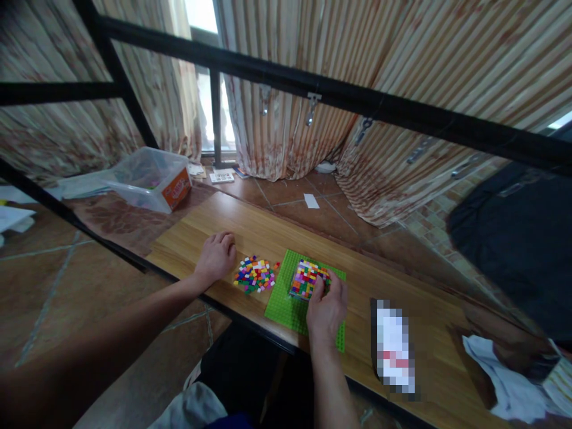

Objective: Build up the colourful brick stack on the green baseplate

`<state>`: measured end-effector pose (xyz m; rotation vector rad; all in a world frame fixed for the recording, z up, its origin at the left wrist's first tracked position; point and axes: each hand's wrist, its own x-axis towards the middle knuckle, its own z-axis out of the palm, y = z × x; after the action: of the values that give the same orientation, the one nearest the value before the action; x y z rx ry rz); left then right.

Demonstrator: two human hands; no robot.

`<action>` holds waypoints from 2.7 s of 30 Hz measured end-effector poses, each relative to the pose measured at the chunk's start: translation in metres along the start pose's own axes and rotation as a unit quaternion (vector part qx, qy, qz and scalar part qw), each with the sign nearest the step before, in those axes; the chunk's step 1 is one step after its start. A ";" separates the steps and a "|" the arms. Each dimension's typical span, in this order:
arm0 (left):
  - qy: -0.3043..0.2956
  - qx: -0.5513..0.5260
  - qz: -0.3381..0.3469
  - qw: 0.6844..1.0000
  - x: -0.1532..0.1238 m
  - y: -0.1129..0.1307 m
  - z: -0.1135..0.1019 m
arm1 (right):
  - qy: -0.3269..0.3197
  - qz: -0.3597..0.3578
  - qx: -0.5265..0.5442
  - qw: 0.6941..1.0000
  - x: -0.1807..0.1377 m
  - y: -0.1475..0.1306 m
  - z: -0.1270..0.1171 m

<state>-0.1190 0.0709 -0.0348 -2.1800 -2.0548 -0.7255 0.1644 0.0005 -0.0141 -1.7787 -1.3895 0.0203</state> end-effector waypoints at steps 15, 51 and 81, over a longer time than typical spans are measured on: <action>0.002 0.000 -0.006 1.000 -0.002 0.000 -0.001 | 0.036 -0.075 0.020 0.996 -0.016 -0.025 -0.013; -0.008 -0.006 -0.010 1.000 -0.003 0.001 -0.003 | -0.146 -0.116 0.077 0.980 -0.087 -0.079 0.039; -0.005 0.009 0.010 1.000 0.003 0.000 -0.005 | -0.069 0.004 -0.012 0.998 0.002 -0.006 -0.032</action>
<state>-0.1204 0.0714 -0.0293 -2.1973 -2.0323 -0.6922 0.1760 -0.0168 0.0103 -1.8308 -1.4860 0.1341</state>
